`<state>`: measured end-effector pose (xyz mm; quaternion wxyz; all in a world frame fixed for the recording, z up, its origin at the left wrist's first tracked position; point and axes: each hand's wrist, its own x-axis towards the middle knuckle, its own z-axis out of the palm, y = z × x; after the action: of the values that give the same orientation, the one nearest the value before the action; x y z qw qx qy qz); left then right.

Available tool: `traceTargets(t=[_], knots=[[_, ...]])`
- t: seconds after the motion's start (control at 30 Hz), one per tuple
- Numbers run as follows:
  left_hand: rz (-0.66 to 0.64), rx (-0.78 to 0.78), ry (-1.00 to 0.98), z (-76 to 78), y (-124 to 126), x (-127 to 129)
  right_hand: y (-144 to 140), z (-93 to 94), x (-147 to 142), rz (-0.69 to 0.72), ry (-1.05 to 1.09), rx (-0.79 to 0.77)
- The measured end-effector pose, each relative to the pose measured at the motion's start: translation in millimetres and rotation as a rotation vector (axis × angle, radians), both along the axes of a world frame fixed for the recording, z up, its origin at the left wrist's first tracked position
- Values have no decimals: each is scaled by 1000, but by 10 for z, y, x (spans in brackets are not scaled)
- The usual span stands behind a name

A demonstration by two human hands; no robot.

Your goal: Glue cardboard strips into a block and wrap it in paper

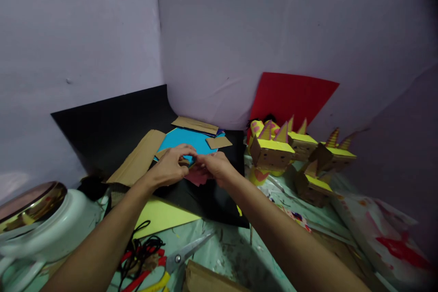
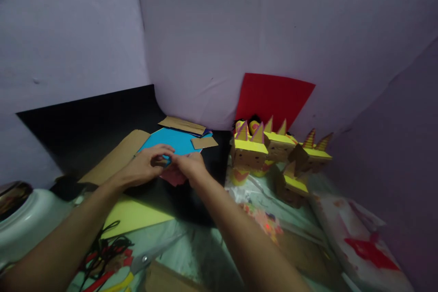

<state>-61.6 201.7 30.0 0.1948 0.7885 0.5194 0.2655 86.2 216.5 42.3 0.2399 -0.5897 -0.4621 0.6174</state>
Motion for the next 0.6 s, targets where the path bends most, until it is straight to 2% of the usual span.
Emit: traceTargets(t=[0.13,0.33,0.47,0.6], knots=[[-13,82,208,26,-62,39,-18,-17,-13,-16,38,22],[142,154,590,-32,-71,114,-63,-27,-22,-72,71,60],[224,172,709,-21,-56,76,-104,34,45,-124,104,85],[240,167,745,7,-52,32,-125,140,208,-218,203,160]])
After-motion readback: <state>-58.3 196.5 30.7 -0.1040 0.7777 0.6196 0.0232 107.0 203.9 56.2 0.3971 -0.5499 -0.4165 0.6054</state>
